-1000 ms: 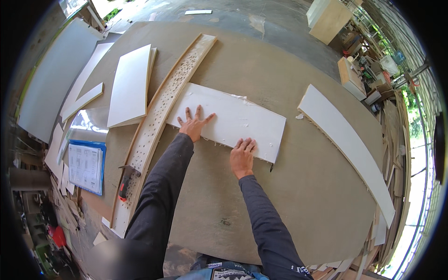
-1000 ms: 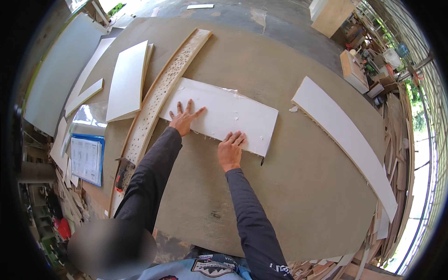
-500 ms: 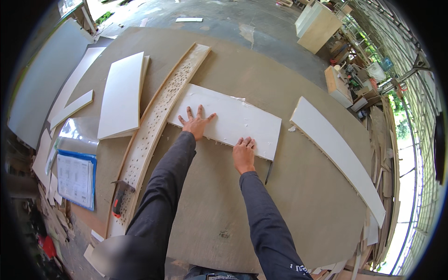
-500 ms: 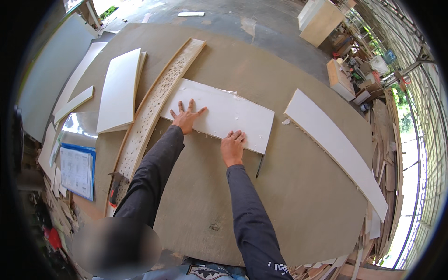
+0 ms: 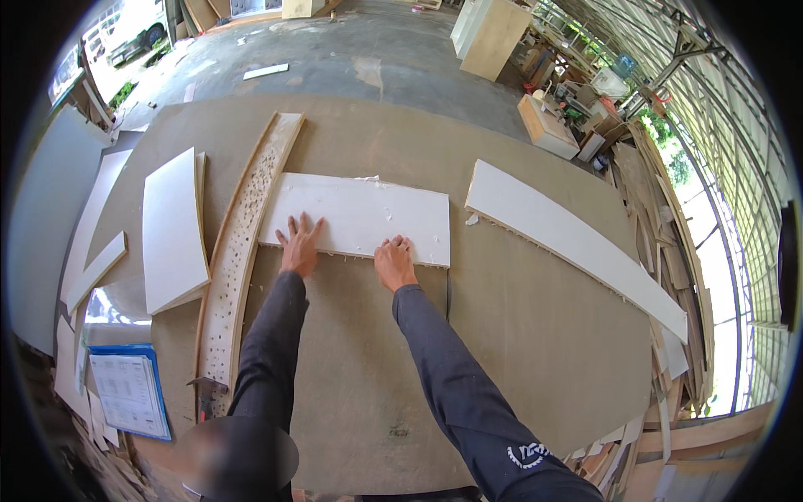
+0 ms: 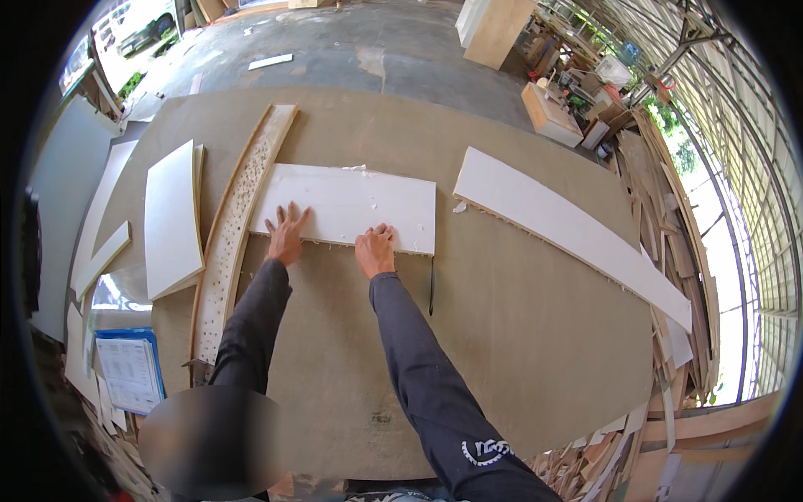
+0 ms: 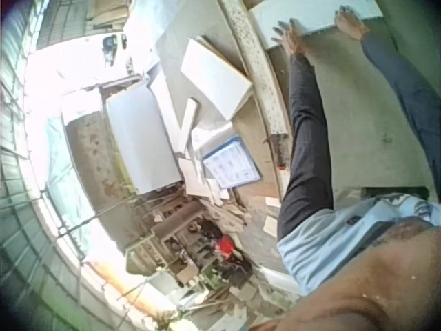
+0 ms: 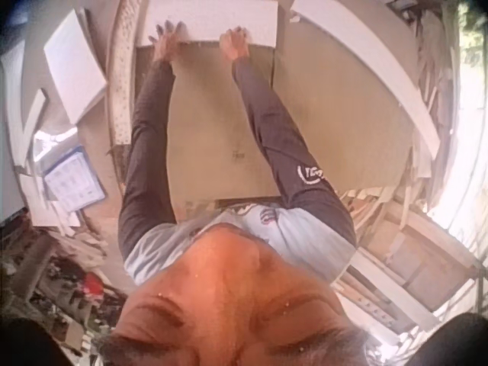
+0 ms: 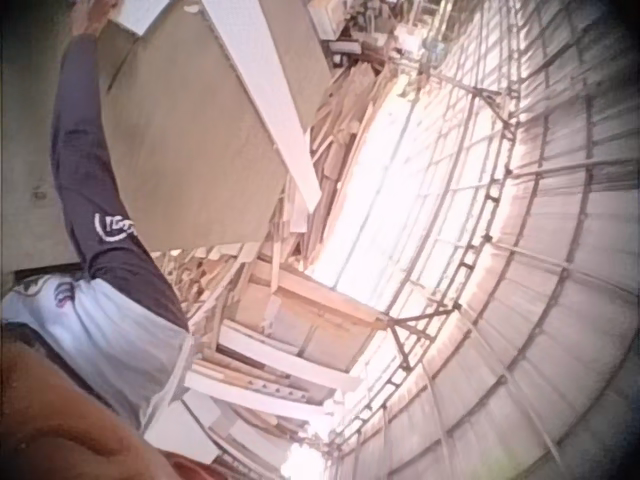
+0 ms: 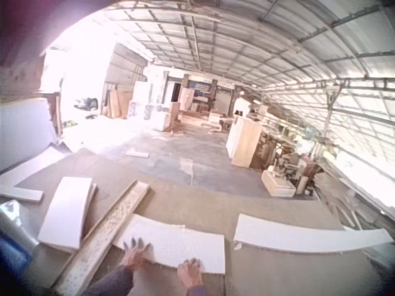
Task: The person positions white boards on a table saw surface and pushes them through the blade to cut them. The person then picks up the cut pieces and places them on a stack nearby before using a hammer to tap a wooden component into place.
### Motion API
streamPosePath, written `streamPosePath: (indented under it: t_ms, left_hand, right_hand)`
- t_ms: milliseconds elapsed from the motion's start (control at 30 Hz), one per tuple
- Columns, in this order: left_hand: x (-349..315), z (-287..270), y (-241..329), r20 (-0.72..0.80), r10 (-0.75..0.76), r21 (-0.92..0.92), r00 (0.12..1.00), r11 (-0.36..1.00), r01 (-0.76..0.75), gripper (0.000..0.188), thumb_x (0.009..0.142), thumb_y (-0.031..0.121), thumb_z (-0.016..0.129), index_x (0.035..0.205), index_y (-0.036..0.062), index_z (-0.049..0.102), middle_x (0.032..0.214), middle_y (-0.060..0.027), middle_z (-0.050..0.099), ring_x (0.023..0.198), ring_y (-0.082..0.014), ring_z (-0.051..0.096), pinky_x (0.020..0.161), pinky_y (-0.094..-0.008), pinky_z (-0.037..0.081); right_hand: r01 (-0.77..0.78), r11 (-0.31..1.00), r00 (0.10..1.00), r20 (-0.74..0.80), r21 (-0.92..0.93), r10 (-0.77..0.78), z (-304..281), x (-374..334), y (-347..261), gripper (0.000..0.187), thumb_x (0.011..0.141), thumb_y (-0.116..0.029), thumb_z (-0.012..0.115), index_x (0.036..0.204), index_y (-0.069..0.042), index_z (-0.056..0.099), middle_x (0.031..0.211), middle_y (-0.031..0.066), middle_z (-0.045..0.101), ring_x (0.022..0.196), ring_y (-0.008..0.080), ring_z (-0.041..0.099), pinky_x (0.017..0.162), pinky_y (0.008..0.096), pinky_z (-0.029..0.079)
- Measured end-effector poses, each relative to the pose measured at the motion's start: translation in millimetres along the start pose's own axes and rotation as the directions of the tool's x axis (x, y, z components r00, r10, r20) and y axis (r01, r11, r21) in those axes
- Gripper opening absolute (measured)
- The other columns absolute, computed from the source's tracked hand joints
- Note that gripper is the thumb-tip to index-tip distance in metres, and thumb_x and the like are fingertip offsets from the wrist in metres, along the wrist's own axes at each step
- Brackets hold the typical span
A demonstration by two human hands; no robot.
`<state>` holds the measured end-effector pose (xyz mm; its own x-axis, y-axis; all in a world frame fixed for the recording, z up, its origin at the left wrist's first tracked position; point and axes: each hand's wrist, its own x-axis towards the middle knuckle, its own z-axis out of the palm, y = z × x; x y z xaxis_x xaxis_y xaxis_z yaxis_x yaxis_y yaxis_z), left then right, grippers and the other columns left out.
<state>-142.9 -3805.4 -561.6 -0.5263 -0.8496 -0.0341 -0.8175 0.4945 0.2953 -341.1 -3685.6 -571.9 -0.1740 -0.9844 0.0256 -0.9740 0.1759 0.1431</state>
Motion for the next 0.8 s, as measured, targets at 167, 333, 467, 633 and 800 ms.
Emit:
streamPosePath:
  t_ms: [167, 333, 467, 633, 800]
  left_hand:
    - [-106, 40, -10, -0.251, 0.002, -0.291, 0.968, 0.953, -0.078, 0.068, 0.082, -0.002, 0.059, 0.147, 0.0041, 0.041, 0.158, -0.0239, 0.027, 0.148, -0.0418, 0.022, 0.122, -0.0502, 0.017]
    - [-226, 41, -24, -0.293, 0.066, -0.253, 0.954, 0.957, -0.144, 0.055, 0.083, -0.001, 0.058, 0.137, 0.0001, 0.052, 0.15, -0.0208, 0.044, 0.143, -0.0365, 0.035, 0.122, -0.0461, 0.023]
    - [-234, 25, -34, -0.319, -0.013, -0.204, 0.948, 0.977, -0.056, 0.049, 0.082, 0.001, 0.057, 0.131, -0.0013, 0.057, 0.144, -0.0189, 0.051, 0.14, -0.0331, 0.042, 0.12, -0.0461, 0.027]
    - [-233, 24, -39, -0.331, -0.036, -0.185, 0.943, 0.982, -0.028, 0.047, 0.083, 0.003, 0.059, 0.13, -0.0004, 0.056, 0.143, -0.0172, 0.052, 0.139, -0.0316, 0.042, 0.12, -0.0446, 0.028]
    - [-231, 24, -35, -0.325, -0.038, -0.269, 0.945, 0.962, -0.054, 0.048, 0.082, 0.002, 0.059, 0.13, 0.0021, 0.057, 0.142, -0.0151, 0.053, 0.137, -0.0309, 0.045, 0.12, -0.0436, 0.03]
  right_hand:
    - [-0.008, 0.944, 0.972, 0.224, 0.33, -0.07, -27, 29, 34, 0.035, 0.084, -0.024, 0.068, 0.105, 0.003, 0.072, 0.107, 0.0302, 0.068, 0.103, 0.0428, 0.067, 0.093, 0.0465, 0.053]
    - [-0.411, 0.814, 0.911, 0.18, 0.411, 0.37, -50, 72, 100, 0.037, 0.082, -0.026, 0.063, 0.108, 0.0, 0.071, 0.111, 0.0225, 0.07, 0.106, 0.0379, 0.067, 0.09, 0.0469, 0.054]
    - [-0.504, 0.812, 0.863, 0.219, 0.294, 0.456, -23, 93, 118, 0.035, 0.081, -0.028, 0.064, 0.099, 0.001, 0.073, 0.103, 0.022, 0.072, 0.099, 0.0375, 0.071, 0.087, 0.0465, 0.055]
    - [-0.531, -0.111, 0.763, 0.531, 0.84, 0.367, -12, 137, 99, 0.04, 0.079, -0.036, 0.074, 0.091, 0.002, 0.071, 0.083, 0.0125, 0.07, 0.08, 0.0236, 0.068, 0.068, 0.0381, 0.052]
    - [-0.046, 0.411, 0.968, -0.06, 0.91, 0.243, 2, 166, 163, 0.034, 0.084, -0.031, 0.069, 0.09, 0.002, 0.072, 0.08, 0.0038, 0.068, 0.079, 0.012, 0.058, 0.065, 0.0354, 0.047]
